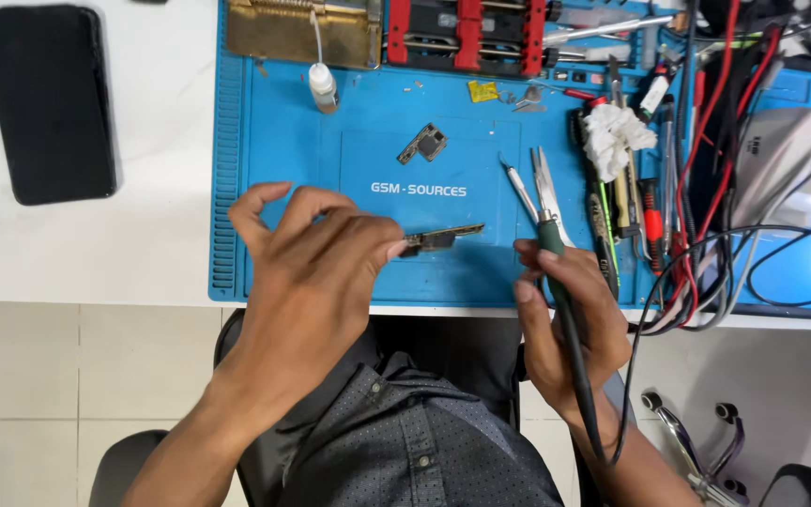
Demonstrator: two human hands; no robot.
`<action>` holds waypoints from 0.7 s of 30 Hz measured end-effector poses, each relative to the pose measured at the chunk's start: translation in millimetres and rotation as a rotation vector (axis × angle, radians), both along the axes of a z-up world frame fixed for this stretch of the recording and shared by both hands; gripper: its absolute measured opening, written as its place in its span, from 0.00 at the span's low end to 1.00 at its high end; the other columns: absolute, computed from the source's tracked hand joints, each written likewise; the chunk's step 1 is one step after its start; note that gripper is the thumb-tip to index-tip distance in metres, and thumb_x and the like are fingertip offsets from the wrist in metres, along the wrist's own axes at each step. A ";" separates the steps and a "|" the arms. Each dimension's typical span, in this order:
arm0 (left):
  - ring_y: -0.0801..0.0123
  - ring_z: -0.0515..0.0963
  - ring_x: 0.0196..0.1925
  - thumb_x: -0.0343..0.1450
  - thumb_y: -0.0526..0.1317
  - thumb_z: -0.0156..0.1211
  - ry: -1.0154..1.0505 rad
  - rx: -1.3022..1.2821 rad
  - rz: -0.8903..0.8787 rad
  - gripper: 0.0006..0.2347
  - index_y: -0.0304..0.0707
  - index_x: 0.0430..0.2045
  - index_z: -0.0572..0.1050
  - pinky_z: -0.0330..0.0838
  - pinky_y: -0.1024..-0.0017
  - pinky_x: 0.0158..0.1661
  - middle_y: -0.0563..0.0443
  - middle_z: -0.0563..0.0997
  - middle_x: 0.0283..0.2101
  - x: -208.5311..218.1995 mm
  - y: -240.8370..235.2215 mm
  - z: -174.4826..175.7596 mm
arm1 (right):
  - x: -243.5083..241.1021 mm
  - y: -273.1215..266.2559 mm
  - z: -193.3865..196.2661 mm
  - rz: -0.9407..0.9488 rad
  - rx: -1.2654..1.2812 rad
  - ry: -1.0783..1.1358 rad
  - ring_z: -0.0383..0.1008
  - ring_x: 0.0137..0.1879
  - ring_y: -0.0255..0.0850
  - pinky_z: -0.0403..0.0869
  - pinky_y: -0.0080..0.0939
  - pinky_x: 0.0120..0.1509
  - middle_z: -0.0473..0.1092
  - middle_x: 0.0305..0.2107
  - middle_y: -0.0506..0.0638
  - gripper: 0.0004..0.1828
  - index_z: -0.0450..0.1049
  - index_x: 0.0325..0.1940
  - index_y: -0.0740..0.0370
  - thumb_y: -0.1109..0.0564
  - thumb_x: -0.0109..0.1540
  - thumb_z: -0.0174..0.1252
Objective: The person cleans a small circuit board with a brush, then places it on a workbench. They pick up a disassembled smartphone, remove a ribbon cable, and set it aside. Finally, they use multimeter probes to test points on the phone's internal components.
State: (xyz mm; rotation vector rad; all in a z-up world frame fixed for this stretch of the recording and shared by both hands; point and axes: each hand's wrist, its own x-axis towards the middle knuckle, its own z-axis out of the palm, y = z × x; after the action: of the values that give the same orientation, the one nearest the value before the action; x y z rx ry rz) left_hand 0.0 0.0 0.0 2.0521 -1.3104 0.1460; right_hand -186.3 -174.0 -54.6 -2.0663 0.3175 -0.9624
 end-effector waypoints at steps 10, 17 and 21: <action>0.70 0.85 0.36 0.67 0.31 0.77 0.821 -0.359 -0.009 0.05 0.39 0.32 0.85 0.85 0.64 0.57 0.54 0.89 0.31 -55.7 30.0 115.8 | -38.1 9.2 67.8 0.068 0.214 -0.325 0.77 0.48 0.50 0.80 0.48 0.47 0.71 0.47 0.65 0.24 0.62 0.63 0.47 0.56 0.67 0.63; 0.68 0.87 0.32 0.65 0.30 0.78 0.757 -0.465 -0.064 0.06 0.36 0.30 0.85 0.87 0.63 0.53 0.51 0.88 0.30 -74.0 32.2 124.2 | -53.6 13.6 68.5 0.064 0.166 -0.356 0.74 0.40 0.49 0.80 0.43 0.41 0.70 0.38 0.59 0.24 0.62 0.60 0.46 0.58 0.64 0.63; 0.68 0.86 0.31 0.64 0.29 0.80 0.735 -0.468 -0.060 0.08 0.39 0.32 0.85 0.86 0.63 0.48 0.50 0.87 0.29 -82.2 30.3 127.8 | -62.2 17.0 75.4 0.026 0.105 -0.305 0.72 0.45 0.47 0.79 0.40 0.43 0.67 0.42 0.59 0.26 0.59 0.66 0.43 0.60 0.67 0.59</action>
State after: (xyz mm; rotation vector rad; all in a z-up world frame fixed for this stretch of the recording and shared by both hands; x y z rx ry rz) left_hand -82.2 30.3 127.8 1.4490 -0.7764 -0.2837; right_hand -248.4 -157.0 20.8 -1.7929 0.1760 -1.1996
